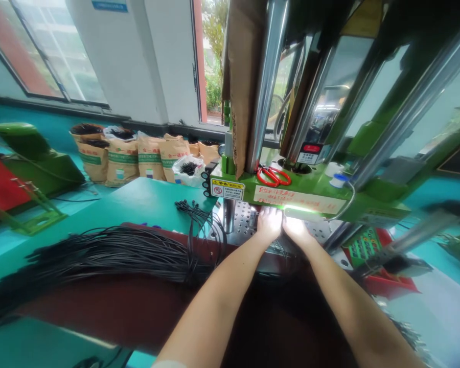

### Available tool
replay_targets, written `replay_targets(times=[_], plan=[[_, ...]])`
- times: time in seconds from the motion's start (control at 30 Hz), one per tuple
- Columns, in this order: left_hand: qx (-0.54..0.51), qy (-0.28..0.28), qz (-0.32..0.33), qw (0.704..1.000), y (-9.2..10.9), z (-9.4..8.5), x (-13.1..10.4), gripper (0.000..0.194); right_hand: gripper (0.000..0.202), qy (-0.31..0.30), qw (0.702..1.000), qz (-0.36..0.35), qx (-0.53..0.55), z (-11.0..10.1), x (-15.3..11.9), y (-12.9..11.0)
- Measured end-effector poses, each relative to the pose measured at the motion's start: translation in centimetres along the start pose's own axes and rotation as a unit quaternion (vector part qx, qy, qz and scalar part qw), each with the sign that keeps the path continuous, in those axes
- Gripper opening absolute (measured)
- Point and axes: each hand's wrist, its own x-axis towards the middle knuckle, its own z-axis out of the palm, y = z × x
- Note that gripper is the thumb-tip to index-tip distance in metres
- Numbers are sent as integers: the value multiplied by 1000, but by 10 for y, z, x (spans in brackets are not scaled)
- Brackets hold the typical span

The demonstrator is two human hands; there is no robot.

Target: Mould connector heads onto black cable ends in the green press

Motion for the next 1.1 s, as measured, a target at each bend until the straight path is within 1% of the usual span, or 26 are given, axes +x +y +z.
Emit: replay_targets(times=[0.1, 0.2, 0.3, 0.43, 0.53, 0.7, 0.77, 0.87, 0.97, 1.1], plan=[[3, 7, 10, 1000, -6, -1, 2, 32, 34, 0, 999, -31, 23, -3, -10, 16], [2, -6, 46, 999, -16, 0, 2, 35, 36, -19, 996, -69, 54, -1, -16, 26], [4, -25, 87, 996, -24, 0, 0, 34, 37, -40, 992, -95, 77, 3, -16, 29], [7, -38, 110, 993, -28, 2, -2, 33, 43, -50, 990, -93, 95, 4, -15, 27], [5, -46, 106, 993, -30, 7, 0, 34, 44, -56, 990, -80, 104, 4, -15, 24], [-2, -63, 81, 995, -34, 15, 10, 35, 46, -62, 991, -51, 105, 8, -10, 21], [-5, -64, 78, 995, -36, 14, 11, 35, 44, -63, 992, -44, 104, 8, -7, 21], [-8, -55, 67, 996, -39, 9, 6, 36, 40, -61, 992, -35, 103, 7, -8, 27], [-12, -45, 45, 998, -44, 4, -2, 39, 38, -58, 993, -28, 98, 5, -15, 37], [-24, -51, 30, 998, -47, 5, -6, 38, 37, -62, 993, -36, 92, 6, -23, 46]])
